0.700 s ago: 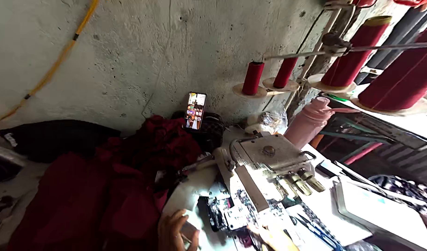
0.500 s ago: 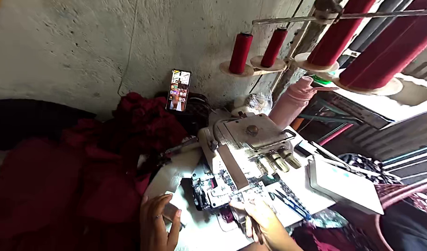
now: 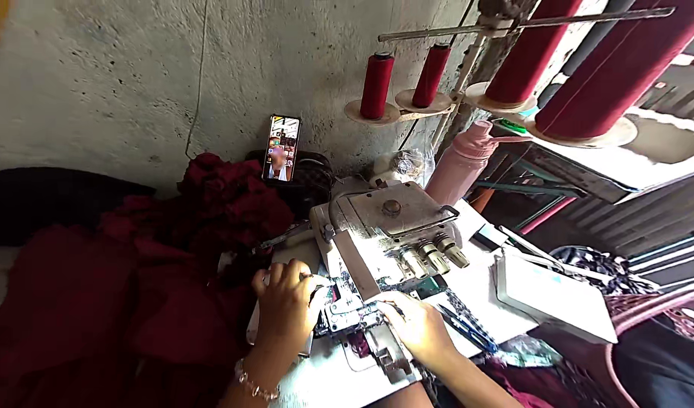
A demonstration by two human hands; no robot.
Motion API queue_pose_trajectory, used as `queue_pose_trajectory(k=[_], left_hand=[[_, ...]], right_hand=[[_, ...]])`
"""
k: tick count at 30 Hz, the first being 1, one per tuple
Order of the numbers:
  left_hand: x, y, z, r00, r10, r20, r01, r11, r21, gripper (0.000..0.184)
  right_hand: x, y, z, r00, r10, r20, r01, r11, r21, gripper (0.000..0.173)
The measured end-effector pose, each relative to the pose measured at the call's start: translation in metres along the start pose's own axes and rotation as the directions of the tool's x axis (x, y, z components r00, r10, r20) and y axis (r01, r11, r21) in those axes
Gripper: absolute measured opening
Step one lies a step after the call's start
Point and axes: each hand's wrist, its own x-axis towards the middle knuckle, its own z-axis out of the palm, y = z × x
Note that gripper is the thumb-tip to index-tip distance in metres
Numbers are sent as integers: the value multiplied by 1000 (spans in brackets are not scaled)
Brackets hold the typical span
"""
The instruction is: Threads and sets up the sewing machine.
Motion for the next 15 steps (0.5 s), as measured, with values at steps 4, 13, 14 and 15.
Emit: queue_pose_trajectory(k=[4, 13, 14, 15], left_hand=[[6, -1, 1, 996, 58, 64, -57, 998, -28, 12], [10, -11, 7, 974, 214, 76, -211, 977, -39, 10], [10, -11, 8, 967, 242, 76, -241, 970, -29, 12], [9, -12, 11, 959, 276, 66, -275, 961, -19, 15]], right_hand=[[10, -5, 6, 999, -41, -3, 41, 999, 9, 23], [17, -11, 15, 1000, -4, 15, 2, 991, 134, 19], [17, -12, 15, 1000, 0, 12, -2, 991, 137, 19], [16, -12, 15, 1000, 6, 14, -8, 990, 141, 19]])
